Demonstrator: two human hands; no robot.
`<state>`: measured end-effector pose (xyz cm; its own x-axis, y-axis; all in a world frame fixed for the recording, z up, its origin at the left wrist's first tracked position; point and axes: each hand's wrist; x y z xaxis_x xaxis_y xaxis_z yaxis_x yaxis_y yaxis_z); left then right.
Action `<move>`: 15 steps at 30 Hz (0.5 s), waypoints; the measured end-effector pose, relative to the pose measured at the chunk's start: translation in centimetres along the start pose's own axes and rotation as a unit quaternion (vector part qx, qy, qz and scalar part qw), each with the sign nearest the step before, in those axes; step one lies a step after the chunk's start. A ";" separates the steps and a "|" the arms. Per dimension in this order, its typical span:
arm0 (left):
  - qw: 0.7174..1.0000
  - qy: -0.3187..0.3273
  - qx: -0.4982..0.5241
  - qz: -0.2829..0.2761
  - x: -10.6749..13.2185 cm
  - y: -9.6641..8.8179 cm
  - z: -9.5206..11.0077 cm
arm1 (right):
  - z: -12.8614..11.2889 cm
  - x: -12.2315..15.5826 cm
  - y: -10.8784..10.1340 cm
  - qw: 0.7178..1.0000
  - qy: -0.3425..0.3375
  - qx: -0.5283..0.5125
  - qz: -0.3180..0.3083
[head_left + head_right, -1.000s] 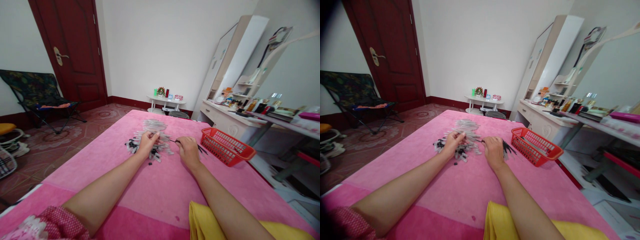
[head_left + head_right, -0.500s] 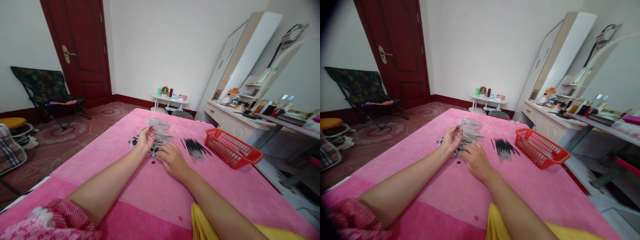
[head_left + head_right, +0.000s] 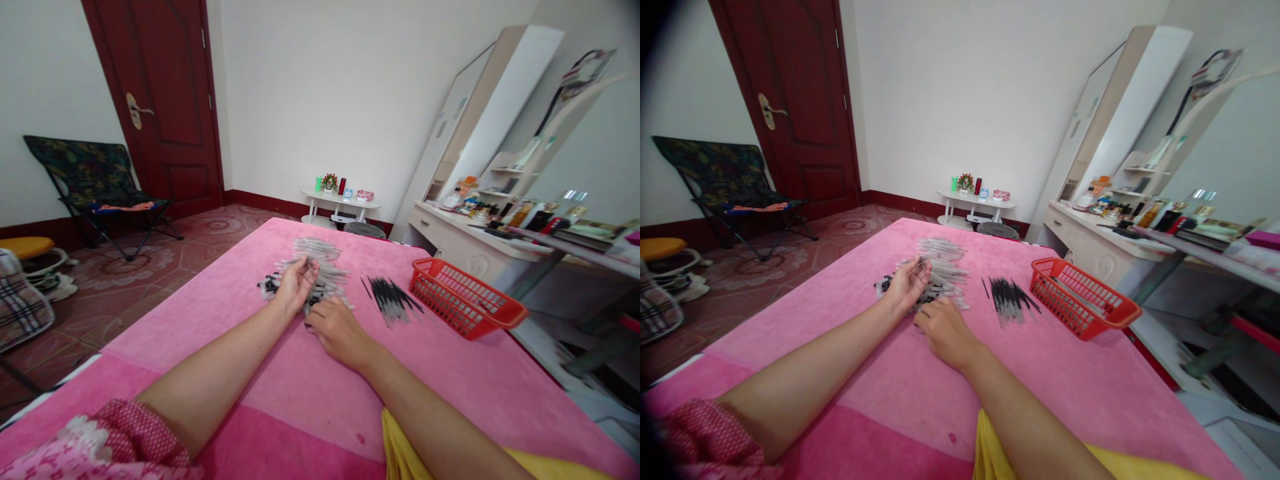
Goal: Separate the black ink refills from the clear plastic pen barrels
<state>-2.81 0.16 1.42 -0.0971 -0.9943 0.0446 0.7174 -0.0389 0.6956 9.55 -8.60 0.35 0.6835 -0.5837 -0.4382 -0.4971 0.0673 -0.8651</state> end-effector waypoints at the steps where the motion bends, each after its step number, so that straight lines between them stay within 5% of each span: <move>1: 1.000 0.006 -0.010 -0.006 0.0 0.0 -0.1 | 0.4 0.1 -0.2 0.998 0.027 -0.036 0.039; 4: 0.997 0.034 -0.067 -0.031 0.2 0.0 -0.5 | 2.2 0.5 -1.0 0.943 0.155 -0.192 0.222; 7: 0.989 0.049 -0.126 -0.053 0.6 0.3 -1.0 | 4.4 1.1 -1.7 0.820 0.254 -0.361 0.364; 10: 0.984 0.051 -0.156 -0.067 1.1 0.6 -1.4 | 5.6 1.5 -2.1 0.724 0.290 -0.465 0.419; 12: 0.981 0.052 -0.173 -0.076 1.3 0.7 -1.6 | 5.7 1.6 -2.2 0.698 0.292 -0.486 0.438; 15: 0.976 0.051 -0.194 -0.084 1.6 0.9 -1.8 | 5.3 1.4 -2.3 0.701 0.288 -0.477 0.445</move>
<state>-1.12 -1.65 0.85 -0.1812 -0.9745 -0.1325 0.9060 -0.2178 0.3629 14.47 -5.28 0.38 -0.3171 -0.9024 -0.2919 -0.9089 0.2012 0.3653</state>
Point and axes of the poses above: each hand's wrist, its own x-axis away from the middle knuckle, its own y-axis out of the palm, z = x × y, and after that the axes turned 14 degrees about -x, right-handed
